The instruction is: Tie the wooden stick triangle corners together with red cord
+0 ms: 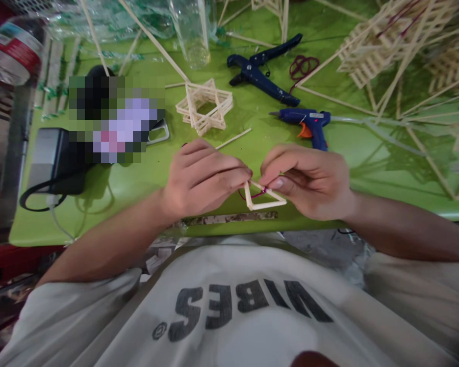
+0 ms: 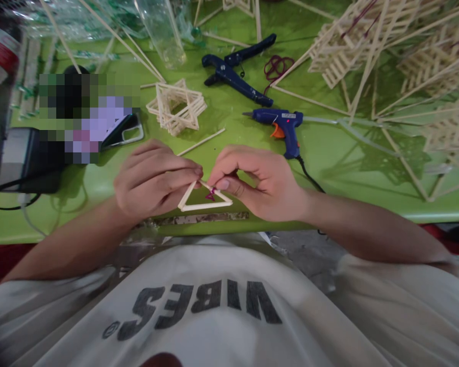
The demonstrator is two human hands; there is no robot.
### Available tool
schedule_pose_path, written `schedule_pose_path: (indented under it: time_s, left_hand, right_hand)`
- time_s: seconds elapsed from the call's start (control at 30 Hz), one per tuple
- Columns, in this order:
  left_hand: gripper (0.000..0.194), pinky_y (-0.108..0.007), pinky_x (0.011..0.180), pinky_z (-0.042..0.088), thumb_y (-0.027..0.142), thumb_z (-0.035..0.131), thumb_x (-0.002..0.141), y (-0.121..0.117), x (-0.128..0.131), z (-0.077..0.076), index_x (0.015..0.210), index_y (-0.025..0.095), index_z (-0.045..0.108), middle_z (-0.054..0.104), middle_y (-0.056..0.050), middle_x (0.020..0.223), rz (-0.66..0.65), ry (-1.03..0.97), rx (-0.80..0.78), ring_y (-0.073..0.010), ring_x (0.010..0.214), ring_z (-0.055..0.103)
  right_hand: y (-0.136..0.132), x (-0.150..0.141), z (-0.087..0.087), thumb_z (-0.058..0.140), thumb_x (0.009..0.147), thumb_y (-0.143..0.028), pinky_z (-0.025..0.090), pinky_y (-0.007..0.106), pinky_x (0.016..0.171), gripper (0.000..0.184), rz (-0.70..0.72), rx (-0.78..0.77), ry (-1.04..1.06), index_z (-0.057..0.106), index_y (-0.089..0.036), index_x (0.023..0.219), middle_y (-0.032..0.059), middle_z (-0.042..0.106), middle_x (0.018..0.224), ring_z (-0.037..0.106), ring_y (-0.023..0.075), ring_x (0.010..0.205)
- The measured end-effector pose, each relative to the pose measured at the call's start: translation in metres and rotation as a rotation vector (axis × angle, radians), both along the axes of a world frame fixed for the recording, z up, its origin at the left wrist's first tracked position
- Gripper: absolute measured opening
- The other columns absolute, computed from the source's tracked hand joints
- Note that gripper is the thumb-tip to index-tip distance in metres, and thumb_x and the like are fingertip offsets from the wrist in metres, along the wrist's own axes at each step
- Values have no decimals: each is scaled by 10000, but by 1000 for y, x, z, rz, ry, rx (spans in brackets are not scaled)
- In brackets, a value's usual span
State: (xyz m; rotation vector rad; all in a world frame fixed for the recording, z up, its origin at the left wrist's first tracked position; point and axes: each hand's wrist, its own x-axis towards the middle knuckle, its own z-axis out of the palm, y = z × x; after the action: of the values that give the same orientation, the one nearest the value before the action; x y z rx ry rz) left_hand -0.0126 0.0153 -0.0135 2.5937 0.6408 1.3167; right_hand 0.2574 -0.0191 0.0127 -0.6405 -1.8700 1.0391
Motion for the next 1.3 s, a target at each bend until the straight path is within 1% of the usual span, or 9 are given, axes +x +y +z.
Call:
schedule_pose_path:
  time_s: [0.13,0.23,0.4,0.6,0.77,0.93,1.1,1.23,1.3]
  left_hand:
    - [81,-404,675,512,380,756,1119,2,0,3,1100,333,819,879,-16,969,-4,-27,132,-179,693,753]
    - [43,-397,667,517,320,788,1097,2,2,7,1138,327,802,889,-5,985,8,-64,193,-169,688,756]
    - [50,-391,618,522,330,794,1099,3,5,11,1137,300,782,892,8,958,56,-129,289,-166,647,744]
    - [61,-398,627,522,321,793,1092,2,3,12,1147,305,773,893,4,958,62,-73,261,-171,670,760]
    - [73,-379,613,512,314,789,1098,3,7,14,1137,260,759,884,-6,931,1,-97,243,-164,654,749]
    - [215,-369,652,552,453,821,1097,4,6,12,1155,253,768,881,-27,955,-50,-119,171,-175,721,787]
    - [164,-404,733,607,427,829,1098,-3,4,14,1184,313,747,886,-37,1008,-62,-69,8,-215,833,839]
    - [80,-369,723,620,266,797,1090,-5,5,17,1093,298,724,864,-21,950,-33,-90,-22,-197,837,834]
    - [90,-340,716,625,278,795,1085,-4,5,15,1046,276,714,847,-12,927,-22,-121,-5,-175,809,808]
  right_hand:
    - [2,1,3,753,1144,-251,665,323,740,133,24,39,16,868,-301,1184,37,835,1035,770,166,806]
    - [3,2,0,710,1123,-129,680,311,793,316,48,92,86,858,-295,1348,34,832,1099,795,161,885]
    - [0,4,-7,738,1051,-241,673,433,738,457,-40,89,35,791,-383,1481,53,812,1106,762,260,913]
    - [0,0,-9,819,913,-238,622,383,593,527,-92,298,40,821,-334,1432,37,816,1015,714,223,764]
    - [3,1,-14,841,995,-313,641,416,599,463,-195,306,-16,821,-382,1452,60,835,1006,743,259,759]
    - [8,-2,-9,850,1050,-213,650,327,629,305,-151,396,41,871,-300,1342,60,856,994,784,198,751]
    - [7,0,-6,875,1057,-257,677,343,652,216,-179,355,-41,896,-338,1256,44,863,944,764,193,705]
    - [4,1,-11,892,1034,-281,676,380,636,319,-218,311,-46,880,-361,1343,54,886,1029,755,212,695]
    - [3,0,-13,887,1023,-271,669,393,629,396,-229,297,-18,864,-379,1403,51,884,1046,754,221,709]
